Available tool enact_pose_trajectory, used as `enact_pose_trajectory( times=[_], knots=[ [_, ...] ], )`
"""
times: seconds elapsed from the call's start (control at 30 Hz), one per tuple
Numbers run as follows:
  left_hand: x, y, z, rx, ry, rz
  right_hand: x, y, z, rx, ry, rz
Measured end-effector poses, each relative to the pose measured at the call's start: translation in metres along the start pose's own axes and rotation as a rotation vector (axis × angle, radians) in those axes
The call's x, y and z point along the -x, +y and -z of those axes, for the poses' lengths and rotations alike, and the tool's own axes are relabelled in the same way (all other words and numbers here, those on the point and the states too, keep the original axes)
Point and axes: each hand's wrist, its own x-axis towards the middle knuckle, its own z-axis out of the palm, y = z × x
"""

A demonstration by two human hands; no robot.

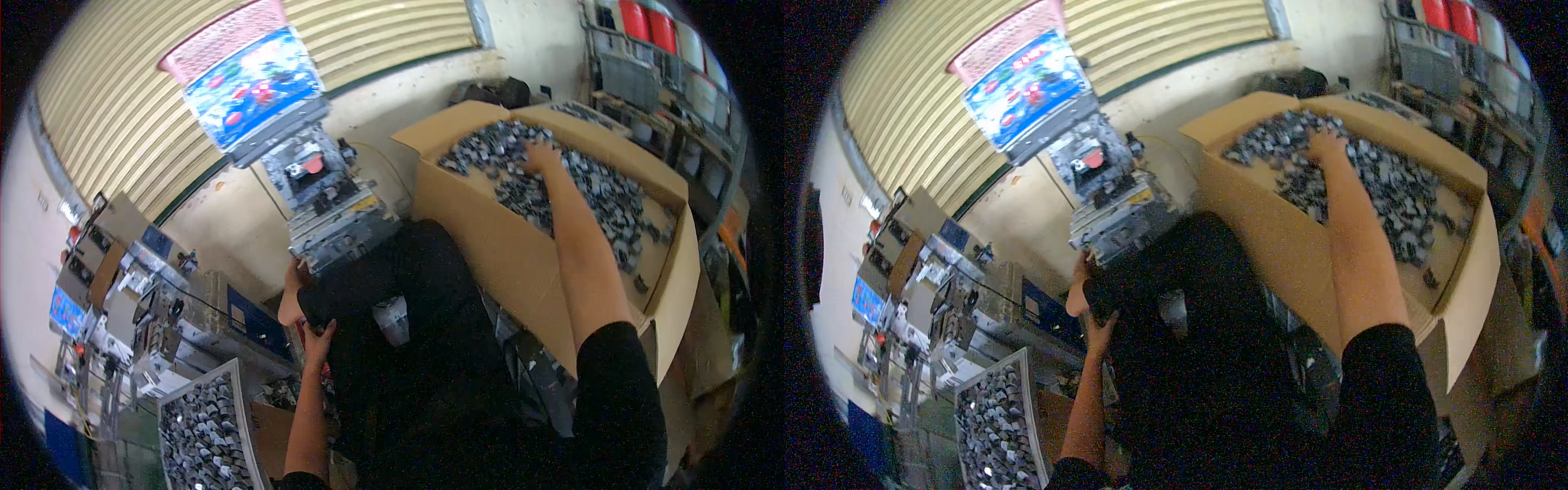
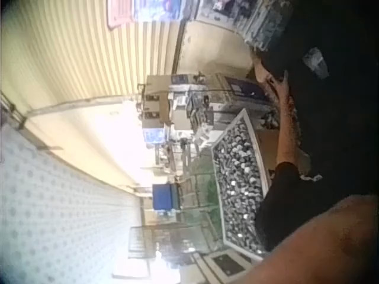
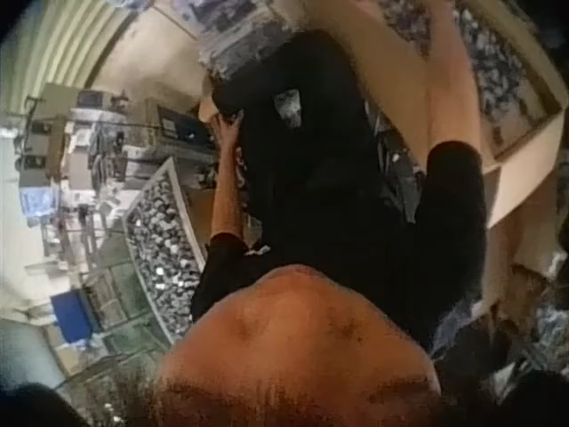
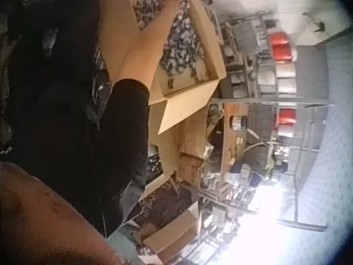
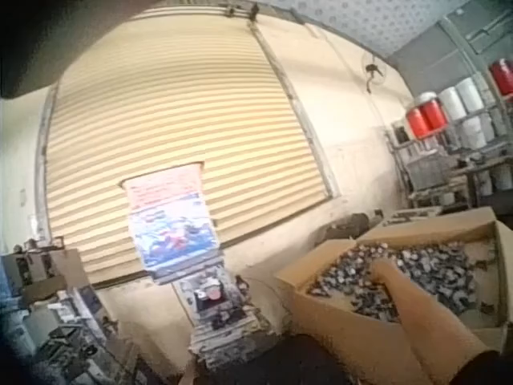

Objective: Picking up small grey components, placing them onto a pad printing machine for marking, and then sorting them.

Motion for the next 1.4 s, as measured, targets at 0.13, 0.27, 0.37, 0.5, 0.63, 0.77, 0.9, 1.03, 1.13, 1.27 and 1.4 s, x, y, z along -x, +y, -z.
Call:
enact_pose_trajectory(
  times=[0.13,0.27,0.37,0.5,0.63,0.77,0.9,1.03,1.13,1.27,1.4],
  knots=[
    [-0.009,0.0,-0.027,0.154,-0.028,-0.065,0.005,0.09,-0.007,-0.054,-0.014,-0.129],
    [-0.028,-0.025,-0.05,0.156,-0.047,-0.102,0.001,0.146,-0.028,-0.125,0.141,0.041],
    [-0.038,-0.042,-0.044,0.199,-0.076,-0.075,0.011,0.126,-0.024,-0.132,0.265,0.037],
    [-0.031,-0.04,-0.049,0.217,0.039,-0.032,0.037,0.101,-0.015,-0.04,0.285,0.065],
    [-0.027,-0.034,-0.064,0.226,0.117,-0.159,0.032,0.116,-0.021,-0.106,0.273,0.14],
    [-0.024,-0.027,-0.068,0.109,0.134,-0.042,0.038,0.127,-0.018,-0.186,0.275,0.221],
    [-0.019,-0.02,-0.066,0.195,0.084,-0.097,0.06,0.104,0.005,-0.217,0.223,0.27],
    [-0.034,-0.036,-0.079,0.233,0.13,-0.232,0.068,0.108,0.013,-0.207,0.168,0.222],
    [-0.037,-0.039,-0.079,0.206,0.087,-0.153,0.079,0.106,0.004,-0.281,0.241,0.181],
    [-0.041,-0.054,-0.074,0.259,0.121,-0.193,0.085,0.093,-0.003,-0.426,0.38,0.131],
    [-0.027,-0.027,-0.079,0.31,0.1,-0.201,0.09,0.095,0.001,-0.403,0.347,0.124]
  ],
)
